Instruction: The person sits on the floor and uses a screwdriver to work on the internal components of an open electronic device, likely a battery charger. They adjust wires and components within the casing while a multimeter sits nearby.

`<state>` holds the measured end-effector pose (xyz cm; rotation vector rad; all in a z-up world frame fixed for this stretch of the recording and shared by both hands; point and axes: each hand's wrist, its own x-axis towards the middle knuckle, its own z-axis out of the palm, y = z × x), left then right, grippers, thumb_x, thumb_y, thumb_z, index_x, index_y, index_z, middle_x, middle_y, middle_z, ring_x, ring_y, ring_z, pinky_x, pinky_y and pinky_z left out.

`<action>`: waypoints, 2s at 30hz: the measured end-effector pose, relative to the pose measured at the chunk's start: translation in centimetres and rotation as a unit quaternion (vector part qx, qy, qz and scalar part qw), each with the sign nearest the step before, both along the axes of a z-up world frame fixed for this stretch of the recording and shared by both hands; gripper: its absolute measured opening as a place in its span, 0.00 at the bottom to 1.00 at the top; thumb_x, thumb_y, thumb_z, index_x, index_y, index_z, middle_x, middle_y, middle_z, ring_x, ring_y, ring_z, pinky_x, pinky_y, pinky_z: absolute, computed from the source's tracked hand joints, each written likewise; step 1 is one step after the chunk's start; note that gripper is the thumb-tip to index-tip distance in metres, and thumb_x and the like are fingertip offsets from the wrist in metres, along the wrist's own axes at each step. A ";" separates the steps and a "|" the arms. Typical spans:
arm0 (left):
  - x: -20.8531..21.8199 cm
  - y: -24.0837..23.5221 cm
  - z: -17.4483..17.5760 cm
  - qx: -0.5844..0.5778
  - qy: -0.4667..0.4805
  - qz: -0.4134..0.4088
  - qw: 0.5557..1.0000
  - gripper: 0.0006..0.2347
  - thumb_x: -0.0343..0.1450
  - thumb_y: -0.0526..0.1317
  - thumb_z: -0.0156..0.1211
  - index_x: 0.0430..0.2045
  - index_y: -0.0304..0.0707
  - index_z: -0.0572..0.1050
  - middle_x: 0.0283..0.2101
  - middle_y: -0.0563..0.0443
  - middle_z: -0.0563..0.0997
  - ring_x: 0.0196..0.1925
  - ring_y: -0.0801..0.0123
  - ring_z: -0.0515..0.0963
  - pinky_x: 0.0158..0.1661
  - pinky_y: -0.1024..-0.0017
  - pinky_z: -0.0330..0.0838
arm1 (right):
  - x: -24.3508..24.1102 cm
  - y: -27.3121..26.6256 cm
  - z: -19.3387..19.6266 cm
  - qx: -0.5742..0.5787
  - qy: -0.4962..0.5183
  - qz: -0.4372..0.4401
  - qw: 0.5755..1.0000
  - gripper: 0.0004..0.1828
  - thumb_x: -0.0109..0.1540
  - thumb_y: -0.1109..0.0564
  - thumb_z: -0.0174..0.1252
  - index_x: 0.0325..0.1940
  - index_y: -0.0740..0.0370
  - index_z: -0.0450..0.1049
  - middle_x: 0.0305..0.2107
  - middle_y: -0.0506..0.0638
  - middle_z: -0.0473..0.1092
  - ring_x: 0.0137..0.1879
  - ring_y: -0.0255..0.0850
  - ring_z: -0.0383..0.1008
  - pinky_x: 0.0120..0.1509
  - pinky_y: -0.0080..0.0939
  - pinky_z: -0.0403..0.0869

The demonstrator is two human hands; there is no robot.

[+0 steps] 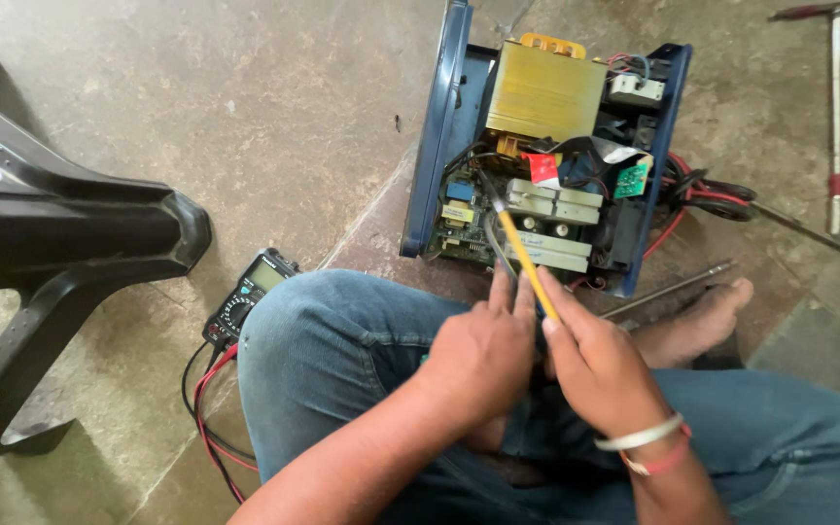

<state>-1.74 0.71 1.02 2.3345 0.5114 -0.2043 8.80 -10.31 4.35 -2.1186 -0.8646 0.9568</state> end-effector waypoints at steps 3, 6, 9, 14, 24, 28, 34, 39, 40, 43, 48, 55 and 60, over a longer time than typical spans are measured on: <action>-1.2 1.9 0.8 -0.035 -0.018 0.015 0.999 0.27 0.67 0.45 0.63 0.57 0.24 0.67 0.62 0.22 0.67 0.48 0.44 0.81 0.46 0.56 0.77 | 0.0 0.0 -1.2 -0.028 -0.023 -0.017 0.999 0.32 0.65 0.58 0.49 0.75 0.50 0.61 0.16 0.50 0.68 0.22 0.35 0.68 0.30 0.40 0.71; -2.1 3.2 1.4 -0.036 -0.116 0.065 0.991 0.20 0.70 0.45 0.63 0.50 0.27 0.75 0.54 0.28 0.78 0.54 0.45 0.80 0.51 0.56 0.75 | -0.2 0.1 -1.4 -0.042 -0.007 -0.030 0.999 0.32 0.64 0.57 0.50 0.75 0.48 0.62 0.15 0.52 0.68 0.21 0.38 0.67 0.30 0.43 0.71; -2.2 4.5 1.5 -0.096 -0.188 0.134 0.968 0.14 0.70 0.42 0.63 0.46 0.34 0.79 0.50 0.34 0.83 0.51 0.47 0.81 0.49 0.58 0.75 | -0.9 0.0 -1.3 -0.035 -0.046 -0.024 0.998 0.31 0.63 0.57 0.52 0.73 0.48 0.65 0.16 0.56 0.69 0.23 0.43 0.71 0.33 0.45 0.73; -1.0 7.6 0.0 -0.213 -0.319 0.304 0.872 0.16 0.73 0.38 0.62 0.55 0.32 0.80 0.40 0.42 0.87 0.37 0.68 0.78 0.41 0.73 0.75 | -1.7 -0.5 -1.7 0.010 -0.139 0.017 0.990 0.29 0.64 0.57 0.51 0.71 0.51 0.66 0.26 0.65 0.73 0.33 0.59 0.77 0.39 0.52 0.74; 0.9 9.7 -1.4 -0.410 -0.343 0.362 0.764 0.17 0.72 0.39 0.62 0.53 0.28 0.80 0.41 0.49 0.85 0.28 0.81 0.75 0.32 0.81 0.73 | -1.3 1.4 -3.3 -0.024 -0.213 0.039 0.976 0.29 0.63 0.56 0.51 0.70 0.51 0.67 0.30 0.71 0.73 0.39 0.69 0.74 0.45 0.65 0.71; 1.0 9.7 -1.0 -0.393 -0.343 0.350 0.778 0.17 0.70 0.40 0.64 0.52 0.29 0.80 0.42 0.50 0.86 0.29 0.81 0.77 0.33 0.80 0.74 | -2.3 2.5 -2.0 -0.103 -0.230 0.031 0.967 0.28 0.63 0.56 0.51 0.69 0.48 0.68 0.27 0.71 0.73 0.37 0.69 0.74 0.46 0.67 0.70; 0.7 9.9 -0.6 -0.398 -0.334 0.362 0.774 0.17 0.71 0.41 0.63 0.51 0.29 0.80 0.40 0.50 0.85 0.29 0.80 0.77 0.32 0.80 0.73 | -3.3 4.7 -0.9 -0.099 -0.265 0.068 0.957 0.27 0.61 0.60 0.50 0.66 0.62 0.68 0.27 0.69 0.74 0.38 0.67 0.76 0.48 0.66 0.72; 0.5 9.9 -0.7 -0.400 -0.333 0.368 0.771 0.18 0.71 0.42 0.62 0.51 0.29 0.81 0.39 0.49 0.86 0.28 0.80 0.77 0.31 0.79 0.73 | -3.7 5.7 0.2 -0.114 -0.271 0.074 0.953 0.24 0.60 0.60 0.52 0.60 0.65 0.71 0.30 0.71 0.74 0.41 0.67 0.76 0.50 0.66 0.72; 0.5 9.9 -0.8 -0.402 -0.337 0.367 0.768 0.18 0.71 0.42 0.62 0.51 0.28 0.81 0.39 0.49 0.86 0.28 0.80 0.77 0.32 0.79 0.73 | -3.7 5.8 0.4 -0.122 -0.271 0.072 0.952 0.23 0.59 0.60 0.52 0.59 0.64 0.72 0.31 0.71 0.73 0.41 0.67 0.76 0.50 0.66 0.72; 0.6 10.0 -0.9 -0.408 -0.340 0.364 0.765 0.18 0.71 0.42 0.62 0.51 0.28 0.80 0.39 0.49 0.86 0.28 0.80 0.76 0.32 0.79 0.74 | -3.3 6.4 0.5 -0.129 -0.275 0.081 0.949 0.25 0.59 0.60 0.53 0.61 0.63 0.71 0.31 0.72 0.74 0.41 0.67 0.76 0.50 0.65 0.72; 0.6 9.9 -0.8 -0.414 -0.339 0.360 0.764 0.18 0.71 0.42 0.62 0.51 0.28 0.80 0.39 0.49 0.86 0.28 0.80 0.76 0.32 0.79 0.74 | -0.9 4.9 -0.4 -0.142 -0.248 0.116 0.951 0.26 0.62 0.56 0.55 0.66 0.56 0.70 0.36 0.69 0.75 0.45 0.65 0.76 0.52 0.61 0.73; 0.4 9.4 0.0 -0.367 -0.306 0.361 0.801 0.18 0.71 0.43 0.62 0.51 0.31 0.81 0.38 0.50 0.85 0.26 0.79 0.77 0.31 0.79 0.74 | 5.2 1.3 -2.1 -0.141 -0.082 0.123 0.979 0.32 0.66 0.54 0.51 0.76 0.42 0.62 0.36 0.65 0.74 0.43 0.61 0.78 0.53 0.50 0.76; 0.8 9.4 -0.6 -0.369 -0.327 0.358 0.793 0.17 0.71 0.42 0.62 0.51 0.29 0.81 0.38 0.50 0.85 0.28 0.80 0.77 0.32 0.79 0.74 | 4.9 1.3 -2.3 -0.060 -0.168 0.167 0.970 0.29 0.65 0.55 0.53 0.72 0.48 0.65 0.48 0.66 0.75 0.52 0.61 0.76 0.57 0.51 0.73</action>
